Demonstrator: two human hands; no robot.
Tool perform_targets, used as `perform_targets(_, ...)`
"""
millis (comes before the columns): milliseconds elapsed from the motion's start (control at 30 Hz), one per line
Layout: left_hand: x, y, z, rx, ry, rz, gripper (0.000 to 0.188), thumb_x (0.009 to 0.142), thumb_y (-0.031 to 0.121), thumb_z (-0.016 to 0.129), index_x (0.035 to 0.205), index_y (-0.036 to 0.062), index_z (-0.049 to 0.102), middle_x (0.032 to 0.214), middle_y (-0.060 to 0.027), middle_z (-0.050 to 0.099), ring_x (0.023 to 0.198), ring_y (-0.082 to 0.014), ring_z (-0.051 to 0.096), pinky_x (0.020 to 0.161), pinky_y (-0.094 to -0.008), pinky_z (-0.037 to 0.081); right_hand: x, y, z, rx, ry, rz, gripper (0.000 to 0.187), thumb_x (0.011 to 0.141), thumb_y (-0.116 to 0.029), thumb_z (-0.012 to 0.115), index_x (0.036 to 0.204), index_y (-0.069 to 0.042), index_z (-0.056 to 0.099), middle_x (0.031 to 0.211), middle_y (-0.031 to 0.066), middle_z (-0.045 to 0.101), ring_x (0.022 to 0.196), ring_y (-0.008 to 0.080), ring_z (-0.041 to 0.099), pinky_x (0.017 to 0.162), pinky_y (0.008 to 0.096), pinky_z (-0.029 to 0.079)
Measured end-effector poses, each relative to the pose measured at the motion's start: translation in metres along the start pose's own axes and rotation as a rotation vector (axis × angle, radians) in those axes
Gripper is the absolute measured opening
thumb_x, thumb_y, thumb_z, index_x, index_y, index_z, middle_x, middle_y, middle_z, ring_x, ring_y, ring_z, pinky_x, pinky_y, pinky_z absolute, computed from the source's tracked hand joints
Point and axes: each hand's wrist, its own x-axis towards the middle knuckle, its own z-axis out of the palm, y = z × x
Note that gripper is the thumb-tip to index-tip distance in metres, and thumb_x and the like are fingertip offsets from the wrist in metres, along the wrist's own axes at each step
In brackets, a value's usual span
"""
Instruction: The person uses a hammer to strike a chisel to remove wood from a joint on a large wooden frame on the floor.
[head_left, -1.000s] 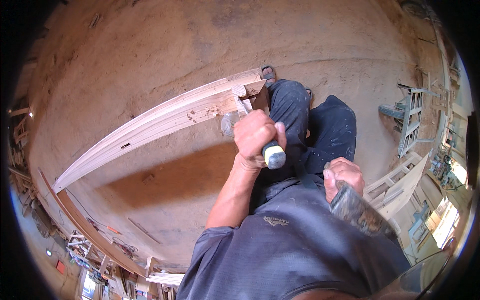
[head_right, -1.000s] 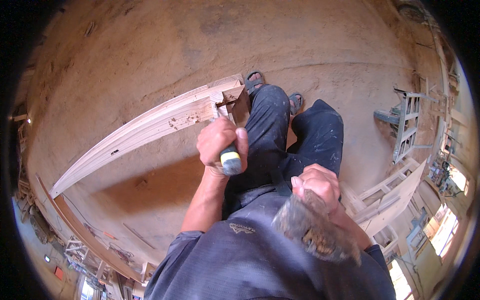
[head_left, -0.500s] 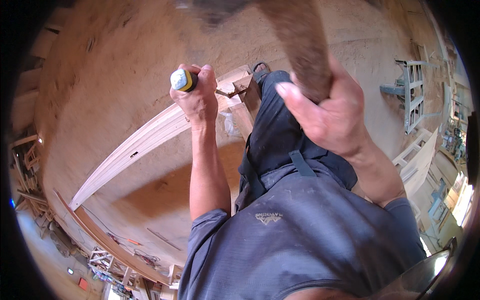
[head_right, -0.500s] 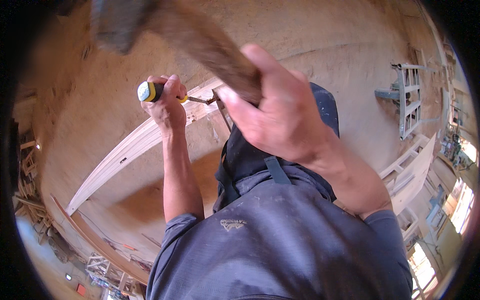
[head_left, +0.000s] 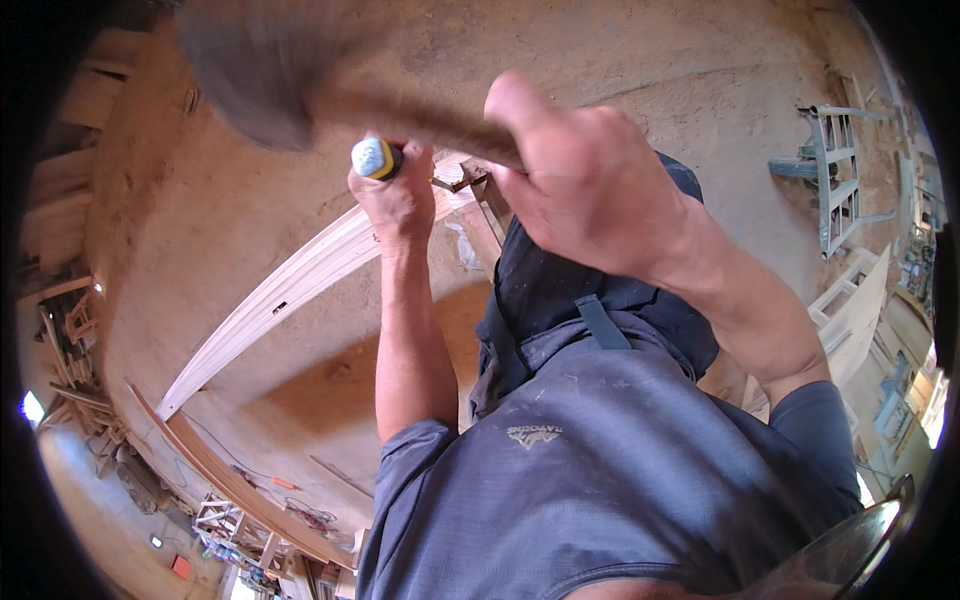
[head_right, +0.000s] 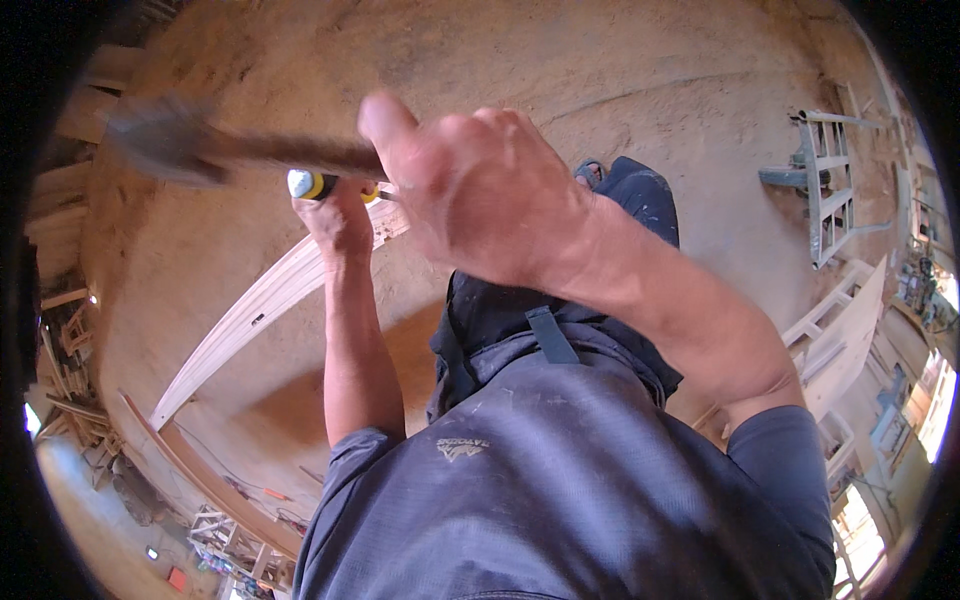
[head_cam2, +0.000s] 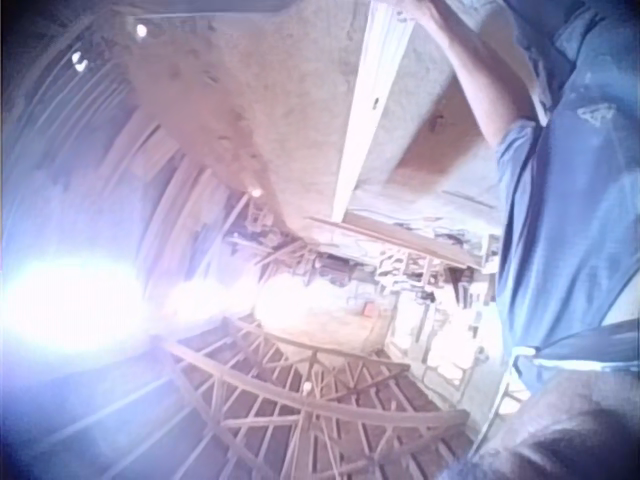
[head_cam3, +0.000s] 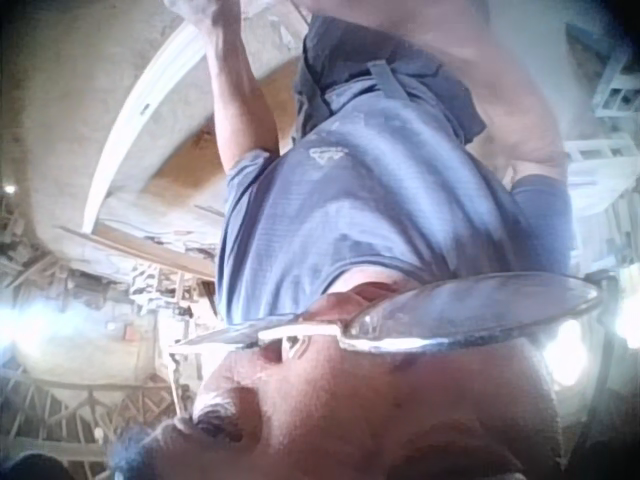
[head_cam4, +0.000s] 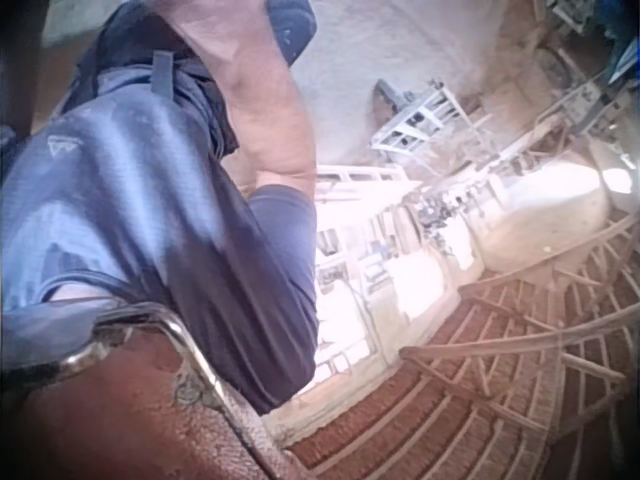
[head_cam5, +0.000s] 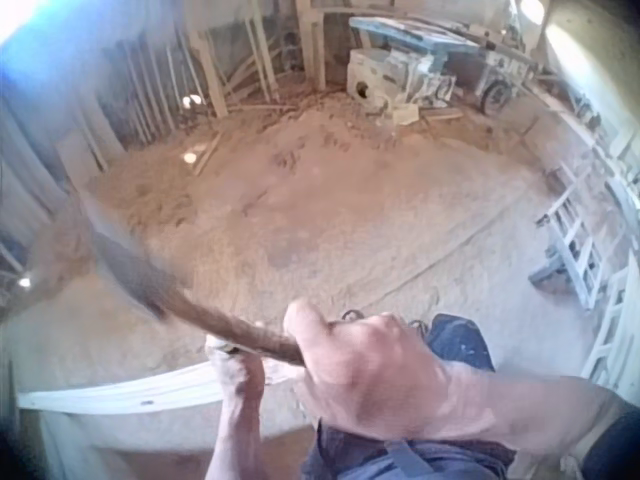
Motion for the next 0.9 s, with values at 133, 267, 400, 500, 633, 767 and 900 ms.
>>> perform_targets(133, -0.003, -0.006, -0.006, 0.146, -0.049, -0.041, 0.008, 0.084, 0.005, 0.073, 0.088, 0.0024, 0.068, 0.079, 0.0003, 0.067, 0.072, -0.0088, 0.061, 0.065, -0.0264, 0.050, -0.007, 0.019, 0.011, -0.111, -0.169, -0.012, 0.027, 0.083, -0.004, 0.067, 0.103, -0.003, 0.050, 0.067, 0.0214, 0.064, 0.069, 0.0426, 0.067, 0.064, 0.0492, 0.054)
perform_targets(267, -0.002, -0.006, -0.007, 0.128, -0.113, -0.080, 0.014, 0.085, 0.011, 0.079, 0.084, 0.0024, 0.067, 0.076, 0.0014, 0.065, 0.072, -0.0089, 0.059, 0.065, -0.0261, 0.050, -0.011, 0.005, -0.007, 0.079, 0.014, 0.007, 0.028, 0.083, -0.004, 0.069, 0.104, -0.004, 0.051, 0.069, 0.0205, 0.065, 0.070, 0.0431, 0.067, 0.065, 0.0489, 0.054)
perform_targets(400, -0.001, -0.001, -0.003, 0.199, -0.130, -0.105, 0.027, 0.085, 0.018, 0.085, 0.076, 0.0047, 0.063, 0.070, 0.0025, 0.060, 0.070, -0.0097, 0.057, 0.064, -0.0277, 0.048, -0.017, 0.003, 0.000, 0.121, 0.030, 0.041, 0.029, 0.084, -0.005, 0.071, 0.106, -0.003, 0.052, 0.070, 0.0203, 0.064, 0.069, 0.0424, 0.067, 0.062, 0.0485, 0.052)
perform_targets(500, 0.001, -0.003, -0.006, 0.185, -0.210, -0.042, 0.022, 0.086, 0.015, 0.083, 0.079, 0.0051, 0.065, 0.072, 0.0006, 0.064, 0.069, -0.0108, 0.058, 0.065, -0.0277, 0.050, -0.017, 0.023, 0.013, -0.159, -0.200, 0.064, 0.028, 0.085, -0.005, 0.071, 0.106, -0.003, 0.052, 0.070, 0.0194, 0.063, 0.069, 0.0417, 0.067, 0.061, 0.0473, 0.052)
perform_targets(633, -0.002, 0.000, -0.010, 0.259, -0.231, -0.137, 0.032, 0.083, 0.024, 0.088, 0.077, 0.0048, 0.063, 0.069, 0.0014, 0.060, 0.067, -0.0089, 0.055, 0.062, -0.0272, 0.048, -0.015, 0.003, -0.016, 0.030, -0.092, 0.065, 0.030, 0.085, -0.005, 0.069, 0.109, -0.002, 0.051, 0.071, 0.0213, 0.065, 0.071, 0.0418, 0.069, 0.063, 0.0475, 0.055)
perform_targets(767, -0.001, 0.004, -0.009, 0.296, -0.259, -0.095, 0.029, 0.084, 0.023, 0.087, 0.081, 0.0039, 0.065, 0.072, 0.0020, 0.061, 0.069, -0.0095, 0.056, 0.063, -0.0274, 0.049, -0.014, -0.025, -0.022, 0.279, 0.352, -0.068, 0.032, 0.084, -0.005, 0.068, 0.110, -0.001, 0.050, 0.072, 0.0233, 0.066, 0.073, 0.0432, 0.069, 0.064, 0.0482, 0.055)
perform_targets(900, 0.005, -0.008, -0.012, 0.168, -0.297, -0.057, 0.019, 0.088, 0.017, 0.081, 0.093, 0.0030, 0.069, 0.084, -0.0011, 0.070, 0.077, -0.0123, 0.063, 0.071, -0.0285, 0.051, -0.020, 0.019, 0.012, -0.248, -0.228, 0.102, 0.029, 0.085, -0.007, 0.070, 0.106, -0.003, 0.051, 0.070, 0.0207, 0.066, 0.073, 0.0419, 0.069, 0.064, 0.0473, 0.055)
